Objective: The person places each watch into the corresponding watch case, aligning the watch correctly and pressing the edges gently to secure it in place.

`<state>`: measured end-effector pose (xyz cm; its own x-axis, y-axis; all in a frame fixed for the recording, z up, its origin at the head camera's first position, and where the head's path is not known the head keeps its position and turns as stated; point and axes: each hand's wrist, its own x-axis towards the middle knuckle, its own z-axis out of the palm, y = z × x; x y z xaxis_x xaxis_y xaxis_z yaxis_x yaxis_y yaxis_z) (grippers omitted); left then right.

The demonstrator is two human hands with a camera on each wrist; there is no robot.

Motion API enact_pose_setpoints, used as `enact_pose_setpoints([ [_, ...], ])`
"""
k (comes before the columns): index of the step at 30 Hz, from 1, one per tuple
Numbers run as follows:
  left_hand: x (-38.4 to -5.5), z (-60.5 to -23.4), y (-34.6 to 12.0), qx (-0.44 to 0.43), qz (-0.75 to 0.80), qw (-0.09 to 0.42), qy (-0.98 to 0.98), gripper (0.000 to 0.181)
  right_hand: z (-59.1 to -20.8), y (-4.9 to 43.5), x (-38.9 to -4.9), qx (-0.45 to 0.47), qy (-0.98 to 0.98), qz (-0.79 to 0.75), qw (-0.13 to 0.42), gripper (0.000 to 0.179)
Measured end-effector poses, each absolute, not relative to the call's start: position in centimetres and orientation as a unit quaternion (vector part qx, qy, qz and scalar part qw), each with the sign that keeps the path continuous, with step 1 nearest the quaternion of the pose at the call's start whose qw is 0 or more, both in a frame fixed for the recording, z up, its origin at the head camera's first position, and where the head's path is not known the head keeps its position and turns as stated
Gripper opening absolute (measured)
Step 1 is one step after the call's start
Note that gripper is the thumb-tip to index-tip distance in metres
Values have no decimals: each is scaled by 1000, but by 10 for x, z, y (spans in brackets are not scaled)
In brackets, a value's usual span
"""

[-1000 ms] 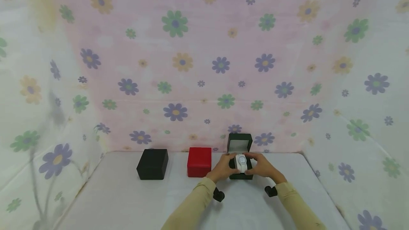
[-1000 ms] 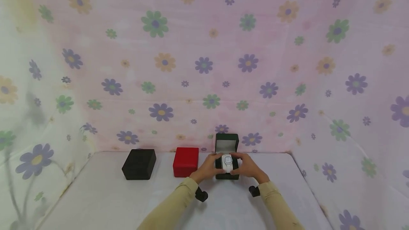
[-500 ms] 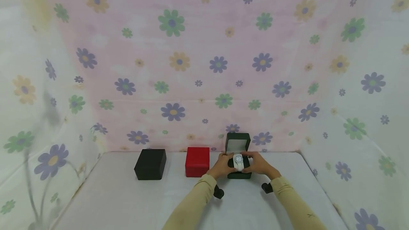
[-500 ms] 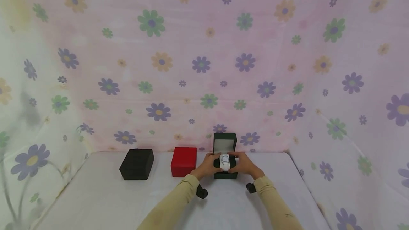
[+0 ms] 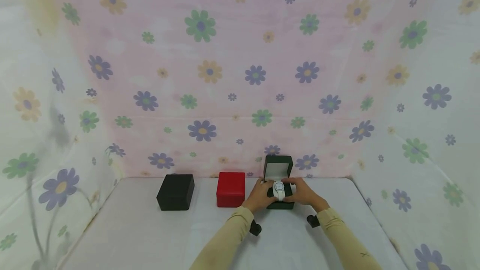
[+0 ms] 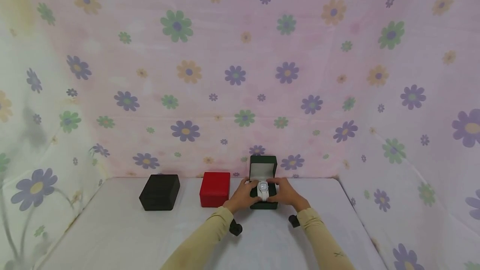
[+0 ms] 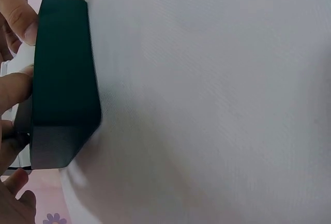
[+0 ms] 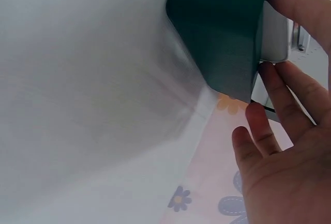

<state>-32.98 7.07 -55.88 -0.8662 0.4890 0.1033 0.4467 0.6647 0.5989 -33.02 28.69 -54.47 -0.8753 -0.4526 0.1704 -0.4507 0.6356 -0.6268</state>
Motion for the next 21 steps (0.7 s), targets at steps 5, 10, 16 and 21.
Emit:
enact_pose_setpoints([
  [5,-330,-560,71,258,319,36,911,59,-543,286,-329,-244,915,-320,3,67],
  [10,-331,-561,72,254,325,44,910,58,-544,286,-328,-226,925,-307,1,68],
  [16,-330,-557,71,257,325,39,909,57,-542,285,-330,-225,930,-291,0,70],
  [21,-330,-557,72,267,319,28,909,56,-536,283,-328,-252,927,-278,-6,69],
])
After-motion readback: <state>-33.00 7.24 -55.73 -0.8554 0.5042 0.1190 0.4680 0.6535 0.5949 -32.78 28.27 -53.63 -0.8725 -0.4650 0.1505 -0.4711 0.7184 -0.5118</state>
